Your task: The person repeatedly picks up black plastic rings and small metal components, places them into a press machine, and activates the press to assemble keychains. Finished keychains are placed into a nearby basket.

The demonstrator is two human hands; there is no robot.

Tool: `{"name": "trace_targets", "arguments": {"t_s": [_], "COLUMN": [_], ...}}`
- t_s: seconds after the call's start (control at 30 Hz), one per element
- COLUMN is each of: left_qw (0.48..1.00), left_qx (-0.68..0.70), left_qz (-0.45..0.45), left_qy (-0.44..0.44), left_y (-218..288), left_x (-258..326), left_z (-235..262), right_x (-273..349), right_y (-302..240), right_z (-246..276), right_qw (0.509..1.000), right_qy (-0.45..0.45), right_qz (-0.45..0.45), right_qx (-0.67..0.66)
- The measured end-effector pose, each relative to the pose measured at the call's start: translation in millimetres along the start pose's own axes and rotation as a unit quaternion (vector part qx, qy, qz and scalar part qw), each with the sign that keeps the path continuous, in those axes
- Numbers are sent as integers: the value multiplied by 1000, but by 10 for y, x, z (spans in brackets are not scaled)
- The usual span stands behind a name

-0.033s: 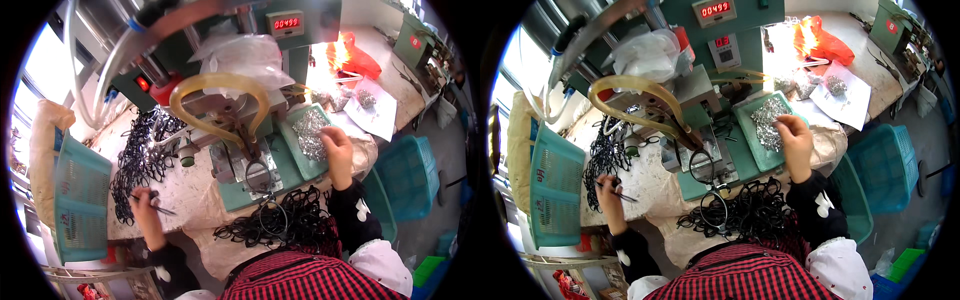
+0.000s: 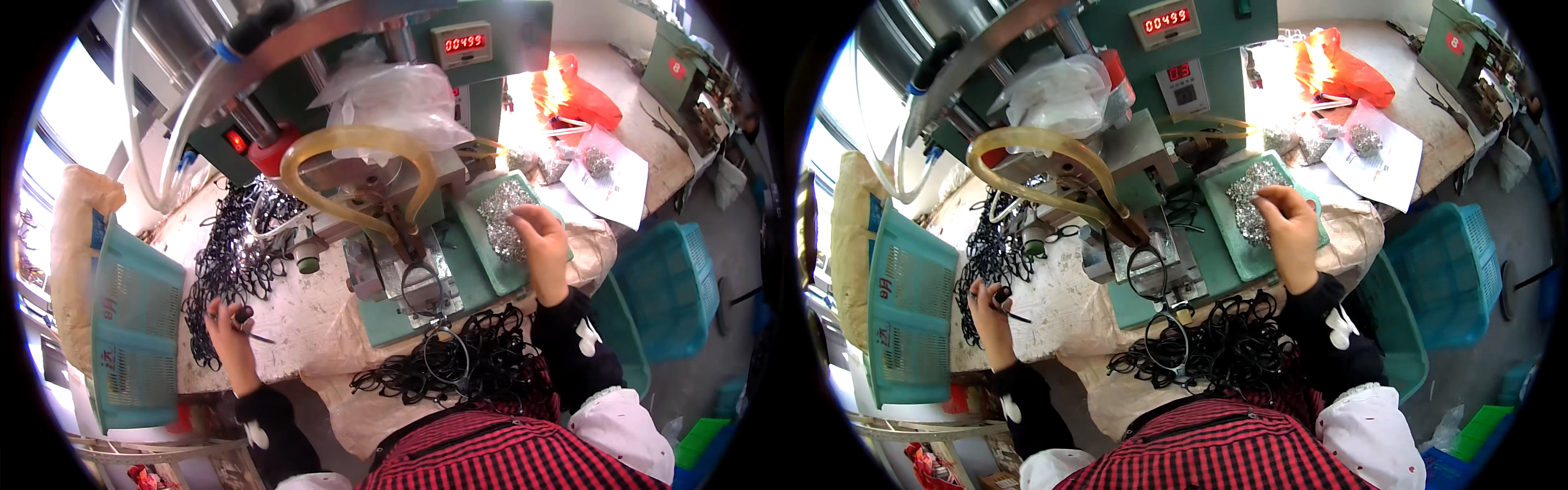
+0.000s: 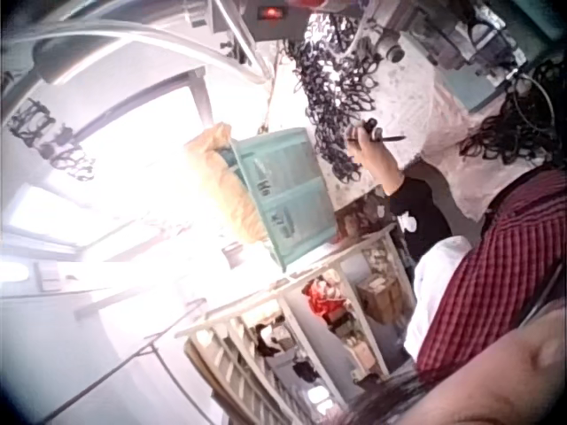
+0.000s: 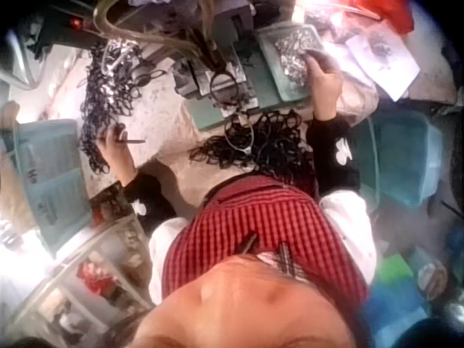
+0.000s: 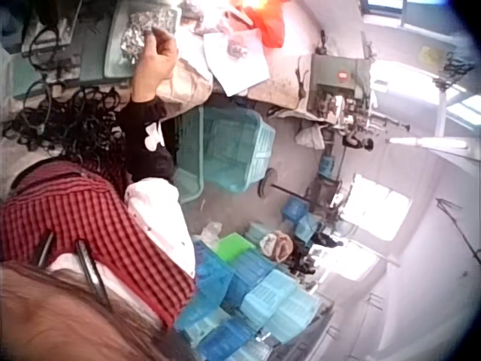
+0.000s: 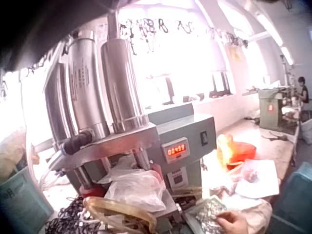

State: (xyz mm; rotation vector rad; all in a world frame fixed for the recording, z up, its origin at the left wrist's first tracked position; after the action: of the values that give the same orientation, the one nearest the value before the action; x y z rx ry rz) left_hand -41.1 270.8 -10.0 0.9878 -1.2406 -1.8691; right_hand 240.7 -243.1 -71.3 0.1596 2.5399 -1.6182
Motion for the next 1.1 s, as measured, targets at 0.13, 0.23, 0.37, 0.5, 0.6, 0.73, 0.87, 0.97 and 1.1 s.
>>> {"name": "trace_targets", "arguments": {"t_s": [0.13,0.23,0.37,0.5,0.6,0.73,0.87,0.97,1.1], "left_qw": [977,960,938,902,924,974,921,919,879], "left_qx": [-178,-254,-328,-352,-297,46,183,185,248], "left_qz": [97,75,0,10,-15,57,2,-13,61], "left_qy": [-58,-87,-114,-251,-239,-214,-344,-349,-403], "left_y": [-1024,-1520,-1511,-1347,-884,-115,772,1177,1485], "left_x": [-1094,-1205,-888,-178,167,559,1072,1277,1683], "left_z": [182,-18,-311,-681,-941,-1250,-1493,-1437,-1498], "right_x": [-74,49,280,421,457,462,471,524,647], "right_y": [122,-97,-410,-628,-760,-671,-454,-470,-620], "right_z": [-338,-405,-199,-321,-782,-1283,-1358,-1460,-1543], "right_qw": [997,987,978,974,967,980,992,985,983], "right_qy": [-29,-46,-24,-72,-154,-162,-126,-147,-142], "right_qz": [7,67,81,73,106,87,-3,-35,-46], "right_qx": [78,139,189,202,175,71,-22,-81,-105]}}
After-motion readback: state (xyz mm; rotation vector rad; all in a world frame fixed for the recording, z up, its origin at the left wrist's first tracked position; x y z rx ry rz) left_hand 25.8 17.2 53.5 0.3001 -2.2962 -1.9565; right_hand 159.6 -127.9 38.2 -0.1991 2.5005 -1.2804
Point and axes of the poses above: each hand's wrist, its own x-axis away from the middle knuckle, its own z-axis out of the back of the hand, y = z × x, the point moved 10 cm from there along -x, towards the middle knuckle, and after that the axes turned 13 degrees about -x, right-handed, at the moved point
